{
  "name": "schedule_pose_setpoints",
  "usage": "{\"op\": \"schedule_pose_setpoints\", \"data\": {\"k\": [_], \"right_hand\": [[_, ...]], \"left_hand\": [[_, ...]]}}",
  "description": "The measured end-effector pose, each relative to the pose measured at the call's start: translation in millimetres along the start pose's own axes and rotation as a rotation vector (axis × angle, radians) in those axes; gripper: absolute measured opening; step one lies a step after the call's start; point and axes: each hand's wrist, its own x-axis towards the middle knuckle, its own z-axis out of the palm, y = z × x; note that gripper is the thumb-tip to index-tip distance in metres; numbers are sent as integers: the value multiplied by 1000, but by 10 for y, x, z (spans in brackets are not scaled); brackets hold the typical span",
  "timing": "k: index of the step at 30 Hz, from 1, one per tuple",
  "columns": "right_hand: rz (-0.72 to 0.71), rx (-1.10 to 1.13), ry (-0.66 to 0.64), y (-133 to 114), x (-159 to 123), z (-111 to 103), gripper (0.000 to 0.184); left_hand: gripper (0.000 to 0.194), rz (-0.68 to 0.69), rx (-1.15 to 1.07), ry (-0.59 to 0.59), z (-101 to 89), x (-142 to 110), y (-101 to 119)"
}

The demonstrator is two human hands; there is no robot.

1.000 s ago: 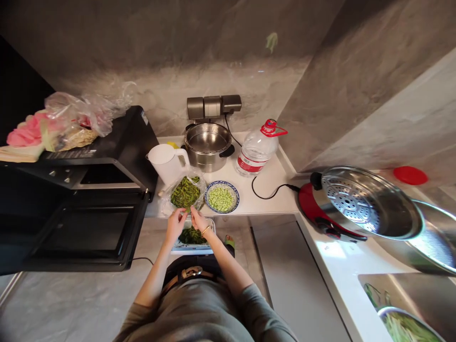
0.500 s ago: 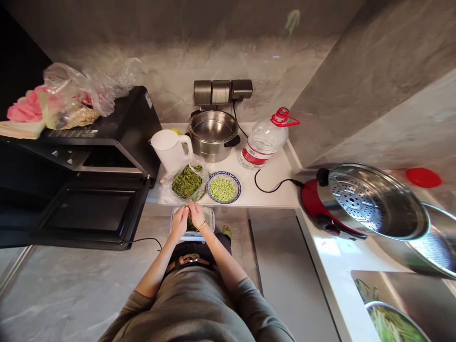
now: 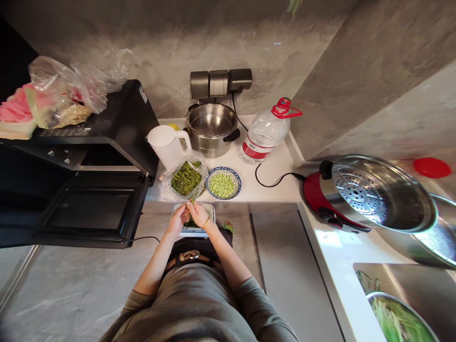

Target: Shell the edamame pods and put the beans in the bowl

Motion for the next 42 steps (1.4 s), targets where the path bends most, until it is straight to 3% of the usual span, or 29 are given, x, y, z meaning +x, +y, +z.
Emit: {"op": "schedule_pose_setpoints", "data": {"k": [5, 10, 12, 15, 18, 21, 28, 31, 35, 42], "right_hand": [[-2, -21, -68, 48, -37, -72, 23], [3, 125, -94, 114, -64, -74, 28], [80, 246, -67, 134, -43, -41, 35], [303, 507, -64, 149, 18, 17, 44], [484, 659, -120, 149, 71, 35, 47], [522, 685, -165, 150, 76, 24, 45], [355, 686, -28, 175, 10, 171, 37], [404, 724, -6, 170, 13, 206, 31], [490, 788, -49, 155, 19, 147, 29], [493, 839, -130, 154, -22, -7, 22]], "left_hand": [[55, -150, -85, -113, -25, 27, 49], [55, -151, 3, -100, -27, 60, 39], [53, -31, 137, -29, -4, 52, 36], [47, 230, 485, 78, 8, 21, 62], [34, 425, 897, 62, -42, -6, 107], [31, 526, 1194, 52, -109, 1, 112], [45, 370, 1036, 294, -117, 82, -10], [42, 408, 1033, 272, -126, 87, -14], [35, 490, 1196, 213, -159, 55, 29], [31, 516, 1388, 268, -215, -2, 116]]}}
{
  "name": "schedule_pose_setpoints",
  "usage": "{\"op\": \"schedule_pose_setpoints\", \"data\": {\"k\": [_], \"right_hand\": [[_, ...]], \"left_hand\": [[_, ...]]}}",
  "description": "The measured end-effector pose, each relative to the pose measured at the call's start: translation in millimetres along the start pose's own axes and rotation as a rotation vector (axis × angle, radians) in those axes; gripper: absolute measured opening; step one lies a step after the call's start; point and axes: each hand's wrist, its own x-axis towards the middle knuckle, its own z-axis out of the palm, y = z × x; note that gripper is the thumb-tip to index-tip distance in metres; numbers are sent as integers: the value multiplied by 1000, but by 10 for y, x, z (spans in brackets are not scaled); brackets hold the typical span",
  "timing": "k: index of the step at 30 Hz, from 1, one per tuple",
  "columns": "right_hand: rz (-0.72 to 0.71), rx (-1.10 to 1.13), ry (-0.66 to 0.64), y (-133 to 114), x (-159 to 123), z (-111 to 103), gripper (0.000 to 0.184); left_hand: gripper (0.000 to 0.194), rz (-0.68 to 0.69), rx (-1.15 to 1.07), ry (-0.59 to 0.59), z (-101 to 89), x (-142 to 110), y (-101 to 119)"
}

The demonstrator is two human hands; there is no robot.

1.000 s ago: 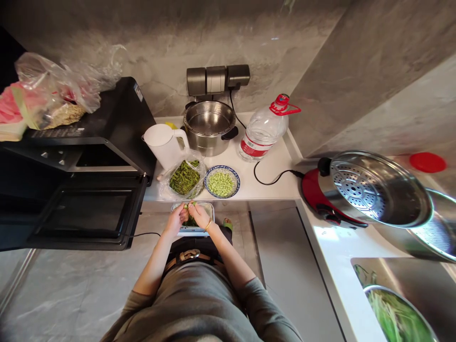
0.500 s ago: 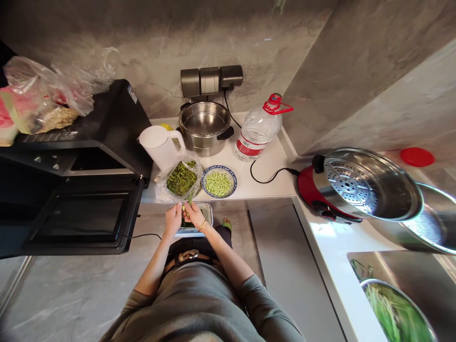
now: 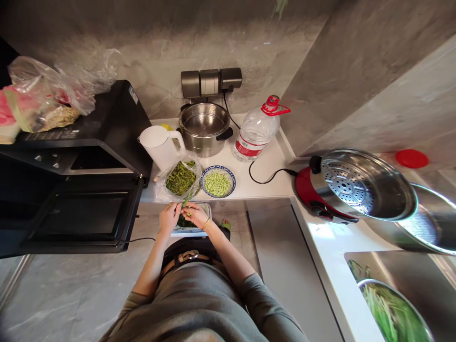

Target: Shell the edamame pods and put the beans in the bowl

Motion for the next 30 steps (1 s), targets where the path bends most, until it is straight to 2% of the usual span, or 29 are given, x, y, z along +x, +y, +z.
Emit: {"op": "schedule_pose_setpoints", "data": {"k": [2, 6, 11, 15, 18, 21, 25, 30], "right_hand": [[-8, -17, 2, -10, 1, -23, 22], [-103, -89, 114, -4, 44, -41, 34], [-198, -214, 173, 32, 83, -40, 34], [-212, -312, 256, 72, 108, -90, 44], [-266, -480, 316, 74, 135, -156, 49], [-269, -568, 216, 21, 148, -200, 52], [-203, -567, 74, -74, 123, -178, 53], [-178, -525, -63, -89, 53, -94, 53]], "left_hand": [[31, 32, -1, -1, -36, -5, -10], [27, 118, -108, -75, -85, -21, 3], [26, 4, -291, -103, -52, -8, 62], [23, 70, -269, -119, -16, 8, 78], [27, 83, -387, -126, 36, -12, 68], [32, -48, -707, -117, 122, -41, 63], [37, -255, -1179, -145, 204, -37, 96], [45, -329, -1365, -99, 167, 3, 187]]}}
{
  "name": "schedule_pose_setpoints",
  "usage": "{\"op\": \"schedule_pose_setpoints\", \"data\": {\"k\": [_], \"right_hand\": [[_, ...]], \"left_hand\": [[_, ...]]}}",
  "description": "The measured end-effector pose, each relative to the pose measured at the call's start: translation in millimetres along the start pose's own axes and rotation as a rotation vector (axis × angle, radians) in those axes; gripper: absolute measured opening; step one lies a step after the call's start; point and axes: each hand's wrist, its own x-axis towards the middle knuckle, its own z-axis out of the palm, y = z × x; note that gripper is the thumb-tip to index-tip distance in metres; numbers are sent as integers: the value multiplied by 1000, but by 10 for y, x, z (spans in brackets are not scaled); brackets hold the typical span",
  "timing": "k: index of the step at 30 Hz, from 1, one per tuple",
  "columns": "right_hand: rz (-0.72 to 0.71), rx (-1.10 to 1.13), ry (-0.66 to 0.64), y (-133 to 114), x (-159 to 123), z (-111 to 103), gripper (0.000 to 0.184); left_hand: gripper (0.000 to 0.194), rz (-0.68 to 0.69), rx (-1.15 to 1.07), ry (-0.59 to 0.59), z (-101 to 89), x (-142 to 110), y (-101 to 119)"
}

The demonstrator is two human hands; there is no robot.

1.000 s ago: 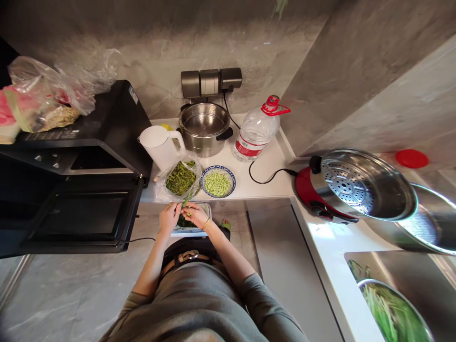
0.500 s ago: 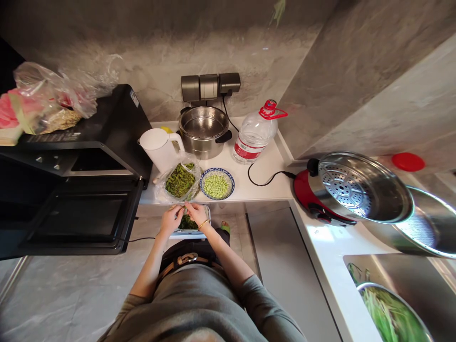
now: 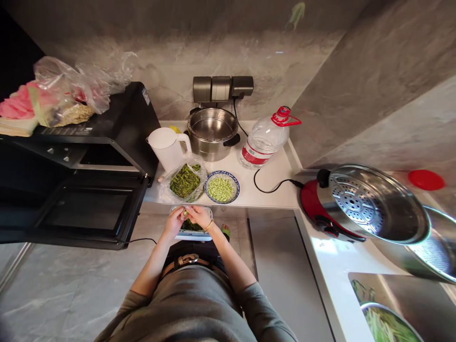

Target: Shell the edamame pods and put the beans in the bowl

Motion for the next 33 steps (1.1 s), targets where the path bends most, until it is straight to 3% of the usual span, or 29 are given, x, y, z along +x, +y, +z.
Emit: {"op": "schedule_pose_setpoints", "data": {"k": [6, 11, 17, 19, 22, 24, 28, 33], "right_hand": [[-1, 105, -111, 13, -9, 1, 49], [38, 132, -161, 66, -5, -64, 45], [22, 277, 42, 214, -55, -86, 40], [5, 304, 102, 241, -61, -97, 38], [-2, 332, 154, 258, -55, -109, 36], [-3, 355, 188, 266, -48, -96, 36], [2, 423, 262, 282, -38, -15, 36], [-43, 490, 369, 252, -24, 104, 34]], "left_hand": [[44, -40, -116, 65, 85, -16, 28], [46, -85, -84, 125, 56, 37, -19], [47, -111, 149, 234, -98, 16, -134], [42, -93, 331, 246, -129, -21, -168], [35, -15, 709, 212, -140, -58, -177], [37, 62, 830, 152, -124, -66, -162], [33, 223, 808, 55, -49, -65, -133], [33, 257, 674, 118, 55, -79, -133]]}}
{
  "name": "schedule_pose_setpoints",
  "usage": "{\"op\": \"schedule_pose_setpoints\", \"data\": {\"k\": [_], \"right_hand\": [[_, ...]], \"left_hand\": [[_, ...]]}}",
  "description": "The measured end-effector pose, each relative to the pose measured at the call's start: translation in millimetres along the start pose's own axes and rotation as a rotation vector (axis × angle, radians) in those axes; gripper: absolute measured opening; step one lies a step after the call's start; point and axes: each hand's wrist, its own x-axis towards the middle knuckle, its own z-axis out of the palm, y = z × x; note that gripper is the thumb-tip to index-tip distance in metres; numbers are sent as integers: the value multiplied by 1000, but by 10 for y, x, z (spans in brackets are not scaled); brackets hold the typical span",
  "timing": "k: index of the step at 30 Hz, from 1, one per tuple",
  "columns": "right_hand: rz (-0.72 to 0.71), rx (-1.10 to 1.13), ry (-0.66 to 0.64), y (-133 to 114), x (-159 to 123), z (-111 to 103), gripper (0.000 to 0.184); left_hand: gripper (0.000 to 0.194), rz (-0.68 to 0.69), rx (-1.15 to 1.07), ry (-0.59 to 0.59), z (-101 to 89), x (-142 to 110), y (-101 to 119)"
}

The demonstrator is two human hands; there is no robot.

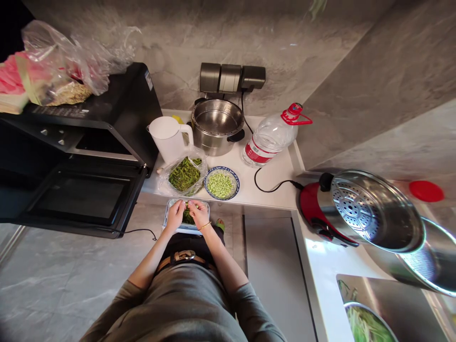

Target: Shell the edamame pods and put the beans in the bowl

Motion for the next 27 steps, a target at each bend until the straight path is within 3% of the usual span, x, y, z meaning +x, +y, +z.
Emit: {"op": "schedule_pose_setpoints", "data": {"k": [4, 7, 13, 18, 22, 27], "right_hand": [[35, 38, 0, -12, -39, 124, 39], [74, 68, 8, -34, -73, 187, 40], [238, 110, -16, -107, -82, 142, 37], [333, 77, -10, -199, -56, 52, 44], [321, 41, -39, -251, -48, 26, 45], [180, -50, 7, -215, -37, 63, 48]], "left_hand": [[28, 42, -32, 100, 29, -7, 56], [23, 66, -73, 105, 0, 0, 101], [19, 73, -124, -33, -134, 10, 160], [20, 144, -102, -192, -179, 17, 163], [21, 139, -114, -249, -188, 48, 144], [27, 10, -165, -194, -217, 85, 128]]}}
